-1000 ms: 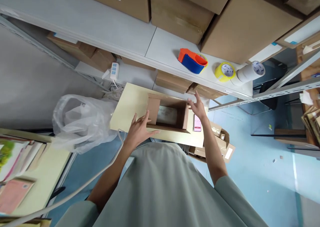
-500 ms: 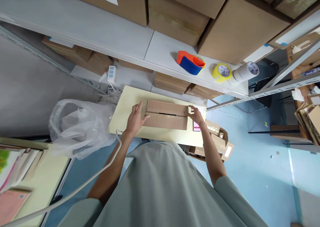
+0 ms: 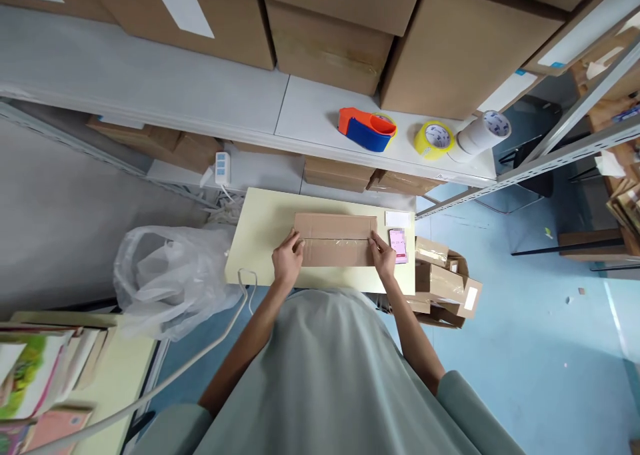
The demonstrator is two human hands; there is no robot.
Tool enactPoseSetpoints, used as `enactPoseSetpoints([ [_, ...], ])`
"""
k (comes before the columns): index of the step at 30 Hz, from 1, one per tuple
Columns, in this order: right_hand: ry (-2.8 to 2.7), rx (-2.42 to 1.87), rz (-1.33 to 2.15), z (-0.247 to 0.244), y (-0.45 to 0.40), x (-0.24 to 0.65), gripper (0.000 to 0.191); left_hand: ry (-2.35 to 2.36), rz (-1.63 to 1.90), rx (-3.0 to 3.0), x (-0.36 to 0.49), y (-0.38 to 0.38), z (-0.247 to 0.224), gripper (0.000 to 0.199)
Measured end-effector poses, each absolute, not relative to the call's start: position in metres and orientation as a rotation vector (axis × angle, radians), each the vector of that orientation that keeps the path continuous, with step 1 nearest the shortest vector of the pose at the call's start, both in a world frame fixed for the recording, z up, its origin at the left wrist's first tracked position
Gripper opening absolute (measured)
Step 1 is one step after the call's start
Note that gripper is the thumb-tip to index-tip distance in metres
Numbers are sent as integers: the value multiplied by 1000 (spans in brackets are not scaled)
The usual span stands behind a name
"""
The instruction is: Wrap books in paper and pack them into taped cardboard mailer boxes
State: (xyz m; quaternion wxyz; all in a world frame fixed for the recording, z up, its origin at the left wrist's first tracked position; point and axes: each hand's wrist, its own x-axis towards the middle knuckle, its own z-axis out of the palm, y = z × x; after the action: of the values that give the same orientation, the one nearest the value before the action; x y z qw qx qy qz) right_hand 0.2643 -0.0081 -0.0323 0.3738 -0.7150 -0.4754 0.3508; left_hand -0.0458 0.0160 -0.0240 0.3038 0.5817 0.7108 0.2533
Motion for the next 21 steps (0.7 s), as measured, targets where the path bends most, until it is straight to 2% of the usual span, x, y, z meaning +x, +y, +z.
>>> enactPoseSetpoints([
  [7, -1202, -1874, 889, -32, -10, 291, 61, 1880, 665, 1567, -28, 9, -26, 36],
  [14, -1355, -1961, 690, -34, -20, 276, 59, 1865, 720, 1609, -32, 3, -30, 35],
  [21, -1261, -1922, 688, -46, -17, 274, 60, 1874, 770, 1534, -27, 5, -35, 39],
])
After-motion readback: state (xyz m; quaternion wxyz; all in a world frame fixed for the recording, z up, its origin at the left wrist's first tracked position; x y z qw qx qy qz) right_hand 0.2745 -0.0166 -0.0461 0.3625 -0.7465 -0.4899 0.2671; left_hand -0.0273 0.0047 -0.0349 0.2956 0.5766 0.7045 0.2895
